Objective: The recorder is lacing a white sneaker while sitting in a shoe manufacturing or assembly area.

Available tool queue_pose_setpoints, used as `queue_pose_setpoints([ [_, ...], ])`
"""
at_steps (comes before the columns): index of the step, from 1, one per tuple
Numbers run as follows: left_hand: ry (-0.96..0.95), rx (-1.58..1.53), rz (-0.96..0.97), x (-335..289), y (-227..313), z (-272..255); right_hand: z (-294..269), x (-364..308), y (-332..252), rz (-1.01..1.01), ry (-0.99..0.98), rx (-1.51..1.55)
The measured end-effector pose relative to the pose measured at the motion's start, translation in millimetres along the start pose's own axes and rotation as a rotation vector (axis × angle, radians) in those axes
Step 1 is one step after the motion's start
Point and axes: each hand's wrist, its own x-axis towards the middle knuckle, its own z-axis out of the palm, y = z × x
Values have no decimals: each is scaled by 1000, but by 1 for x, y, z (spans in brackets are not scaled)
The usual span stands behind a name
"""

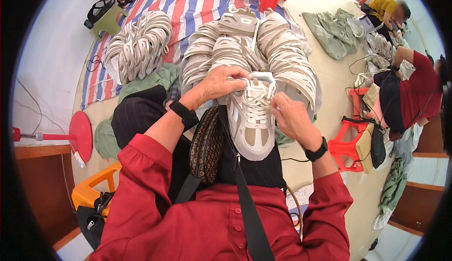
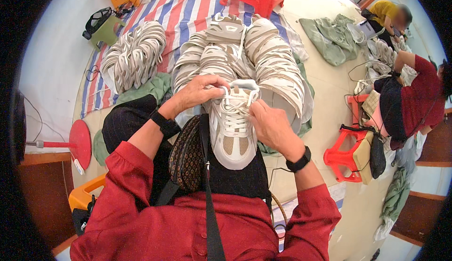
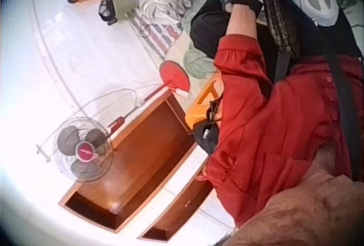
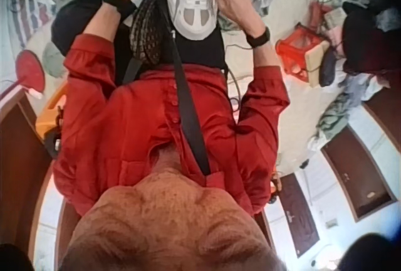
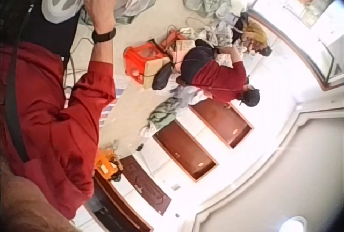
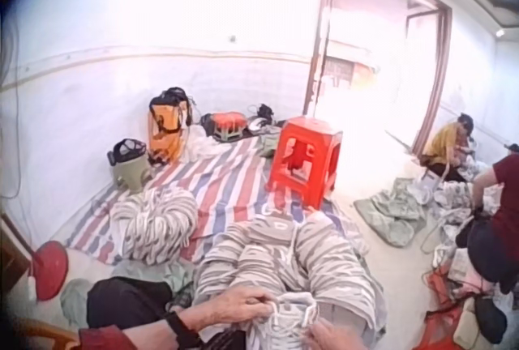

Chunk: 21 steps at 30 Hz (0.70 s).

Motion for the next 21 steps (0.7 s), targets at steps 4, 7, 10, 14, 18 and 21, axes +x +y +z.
queue_pose_setpoints([
  [4,13,-13,-6,1,1,3,-27,-37,-17,79,-33,-343],
  [7,31,-3,8,0,-3,3,-43,-91,-32,217,-79,-459],
  [10,42,21,7,-2,-6,4,-51,-152,-45,400,-12,-367],
  [14,40,16,8,4,-12,5,-53,-239,-45,705,-18,-406],
  [18,0,-114,13,4,-21,0,-43,-254,-49,729,-11,-364],
  [21,-41,-309,-11,5,-30,1,-29,-219,-45,554,44,-434],
])
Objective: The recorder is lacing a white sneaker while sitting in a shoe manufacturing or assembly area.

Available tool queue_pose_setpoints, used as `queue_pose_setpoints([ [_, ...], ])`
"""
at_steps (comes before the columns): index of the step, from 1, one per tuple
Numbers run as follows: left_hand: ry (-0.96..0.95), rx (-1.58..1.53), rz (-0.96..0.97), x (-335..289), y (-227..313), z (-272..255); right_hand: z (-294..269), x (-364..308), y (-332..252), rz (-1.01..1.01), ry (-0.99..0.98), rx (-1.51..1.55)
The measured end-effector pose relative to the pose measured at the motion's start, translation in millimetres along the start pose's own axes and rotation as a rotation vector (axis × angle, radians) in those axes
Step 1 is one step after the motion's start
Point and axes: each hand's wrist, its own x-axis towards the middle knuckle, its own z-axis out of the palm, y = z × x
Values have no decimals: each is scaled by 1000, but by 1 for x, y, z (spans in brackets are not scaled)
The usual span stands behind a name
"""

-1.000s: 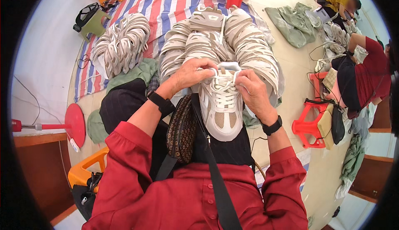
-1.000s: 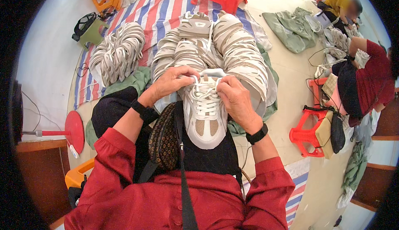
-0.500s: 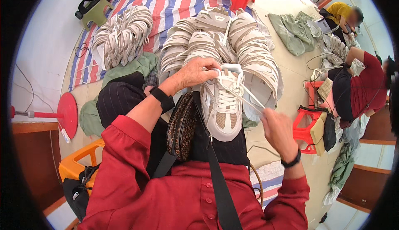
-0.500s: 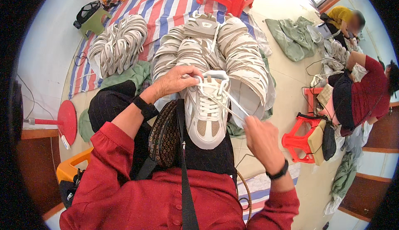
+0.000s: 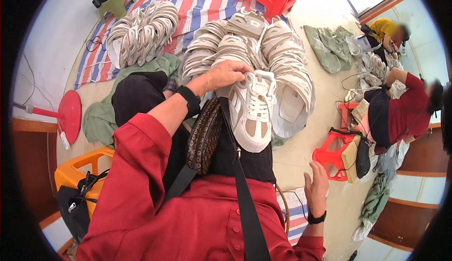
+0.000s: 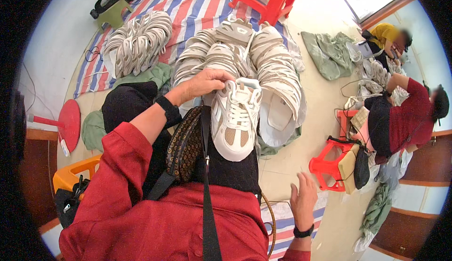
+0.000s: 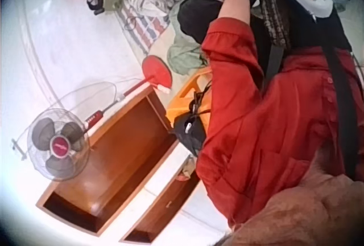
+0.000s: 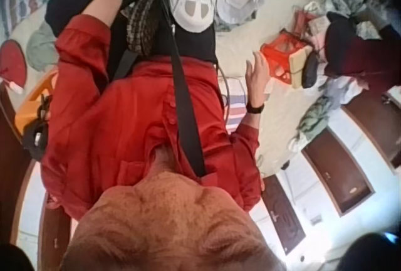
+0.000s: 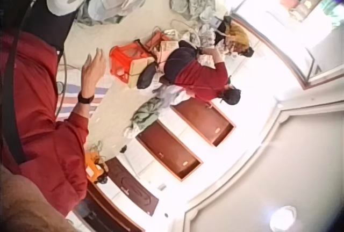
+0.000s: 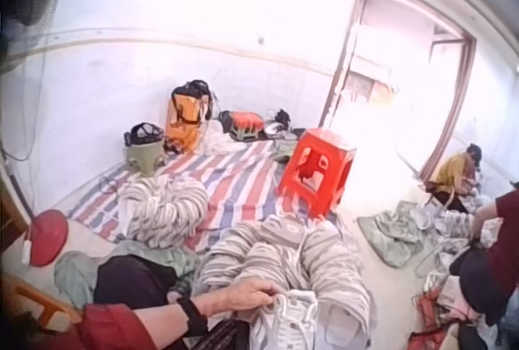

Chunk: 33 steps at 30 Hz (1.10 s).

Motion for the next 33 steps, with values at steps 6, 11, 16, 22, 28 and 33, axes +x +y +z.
queue_pose_setpoints([
  [6,42,184,151,-5,0,4,0,117,-122,-444,192,259],
  [11,53,228,127,2,4,10,17,189,-175,-528,303,44],
  [16,167,264,211,0,-11,9,64,212,-170,-507,350,269],
  [22,134,216,81,1,3,13,61,208,-158,-322,147,553],
  [28,122,243,87,-2,2,10,36,154,-148,-540,46,506],
  [33,150,244,13,-16,19,24,59,142,-118,-110,-80,1009],
])
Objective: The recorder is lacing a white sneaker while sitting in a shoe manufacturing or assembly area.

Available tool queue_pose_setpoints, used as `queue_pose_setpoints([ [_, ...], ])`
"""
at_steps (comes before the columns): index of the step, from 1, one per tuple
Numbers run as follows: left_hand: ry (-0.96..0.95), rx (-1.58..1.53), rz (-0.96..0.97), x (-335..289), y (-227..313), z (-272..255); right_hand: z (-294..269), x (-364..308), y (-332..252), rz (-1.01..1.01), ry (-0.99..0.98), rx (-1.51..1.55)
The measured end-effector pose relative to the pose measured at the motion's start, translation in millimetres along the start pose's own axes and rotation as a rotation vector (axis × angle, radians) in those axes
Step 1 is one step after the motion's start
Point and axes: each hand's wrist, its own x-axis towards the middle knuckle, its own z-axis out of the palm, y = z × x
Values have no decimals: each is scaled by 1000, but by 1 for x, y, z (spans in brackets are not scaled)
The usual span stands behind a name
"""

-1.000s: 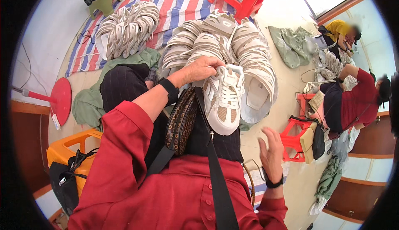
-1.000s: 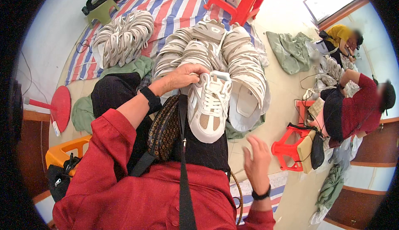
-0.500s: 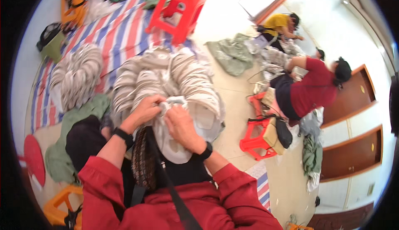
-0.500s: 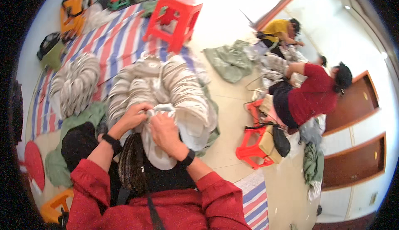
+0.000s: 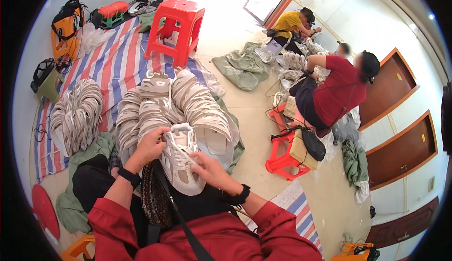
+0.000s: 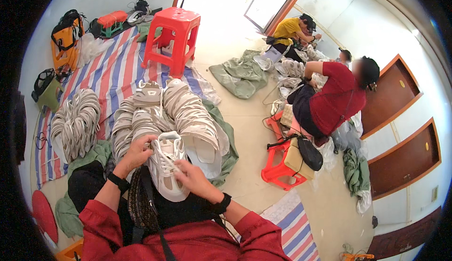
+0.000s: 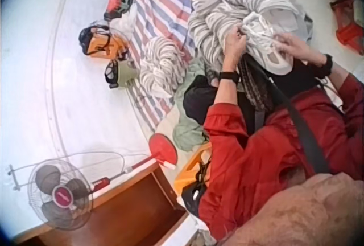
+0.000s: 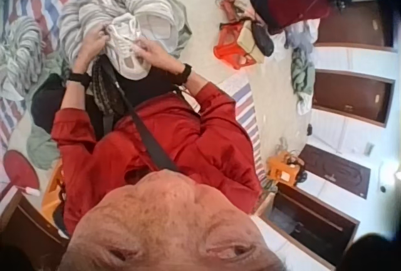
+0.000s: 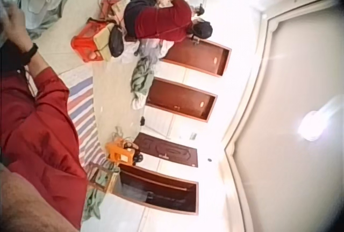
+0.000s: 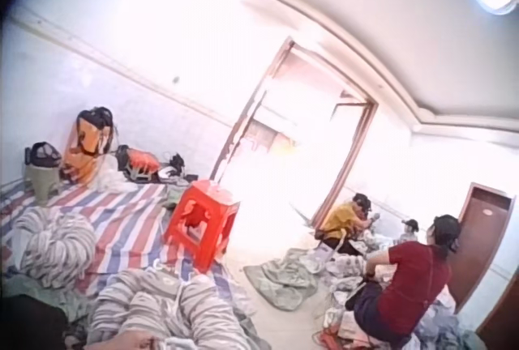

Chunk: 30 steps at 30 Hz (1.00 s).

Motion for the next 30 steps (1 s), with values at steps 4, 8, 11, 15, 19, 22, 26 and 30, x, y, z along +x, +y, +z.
queue_pose_setpoints([
  [4,56,432,359,-9,-6,2,8,12,2,165,-89,192],
  [8,33,424,417,3,2,7,-8,6,-43,-31,-261,-8],
  [11,22,418,363,4,1,9,-11,-8,-66,-191,-326,-30],
  [15,6,455,308,-5,5,2,-3,-22,-76,-8,-414,297],
  [19,-8,463,299,-7,7,2,-14,-17,-80,-487,-755,90],
  [22,-23,430,253,-7,10,3,13,-43,-89,-326,-1088,606],
  [26,6,422,306,-5,0,5,24,-52,-93,-333,-838,258],
  [30,18,436,297,-6,0,5,-10,-29,-91,-282,-684,-117],
])
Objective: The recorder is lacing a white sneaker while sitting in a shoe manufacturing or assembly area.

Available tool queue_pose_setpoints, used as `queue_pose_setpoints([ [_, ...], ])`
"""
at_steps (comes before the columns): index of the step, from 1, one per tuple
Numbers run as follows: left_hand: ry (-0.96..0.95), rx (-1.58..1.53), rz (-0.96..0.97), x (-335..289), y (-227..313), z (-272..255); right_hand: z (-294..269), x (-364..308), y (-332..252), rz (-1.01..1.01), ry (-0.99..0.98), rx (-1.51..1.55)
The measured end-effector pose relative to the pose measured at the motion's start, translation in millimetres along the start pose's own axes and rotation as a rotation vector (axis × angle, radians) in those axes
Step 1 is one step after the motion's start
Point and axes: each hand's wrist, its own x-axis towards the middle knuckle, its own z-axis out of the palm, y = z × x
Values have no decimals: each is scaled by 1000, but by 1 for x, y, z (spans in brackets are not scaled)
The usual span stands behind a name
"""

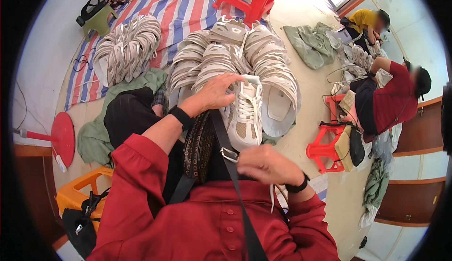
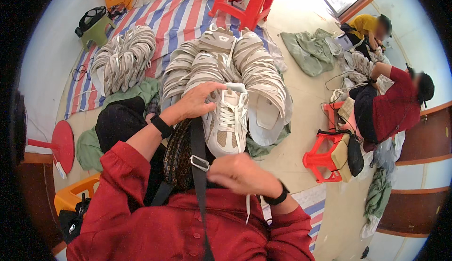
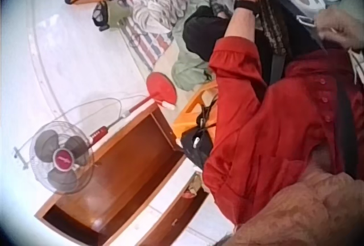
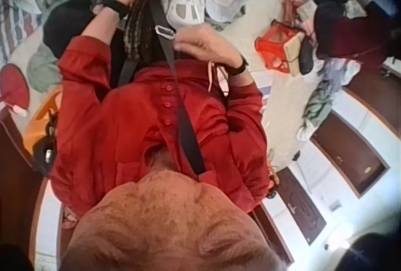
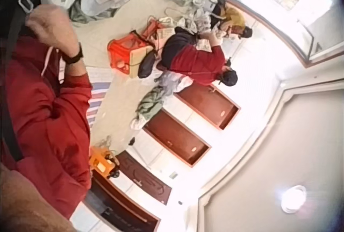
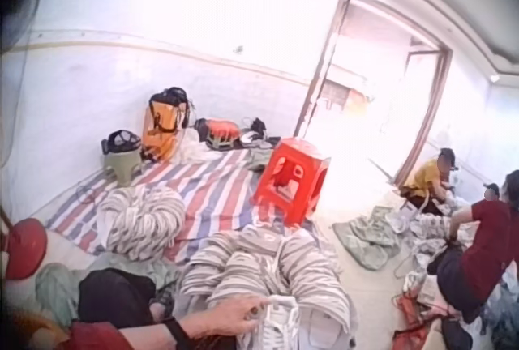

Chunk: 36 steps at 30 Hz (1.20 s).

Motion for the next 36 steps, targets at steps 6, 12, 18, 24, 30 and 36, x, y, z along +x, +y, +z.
queue_pose_setpoints([
  [6,20,11,20,2,-3,1,-35,-4,44,251,469,-458],
  [12,-2,-8,17,9,-3,-2,-50,29,93,114,627,-624],
  [18,39,-40,84,8,-12,4,-56,32,116,83,589,-735],
  [24,-38,-70,-26,2,4,-5,-51,26,117,59,550,-793],
  [30,-24,-50,49,2,17,-8,-37,0,84,1,396,-1029],
  [36,-44,-70,9,4,15,-8,-20,-30,80,90,327,-1029],
])
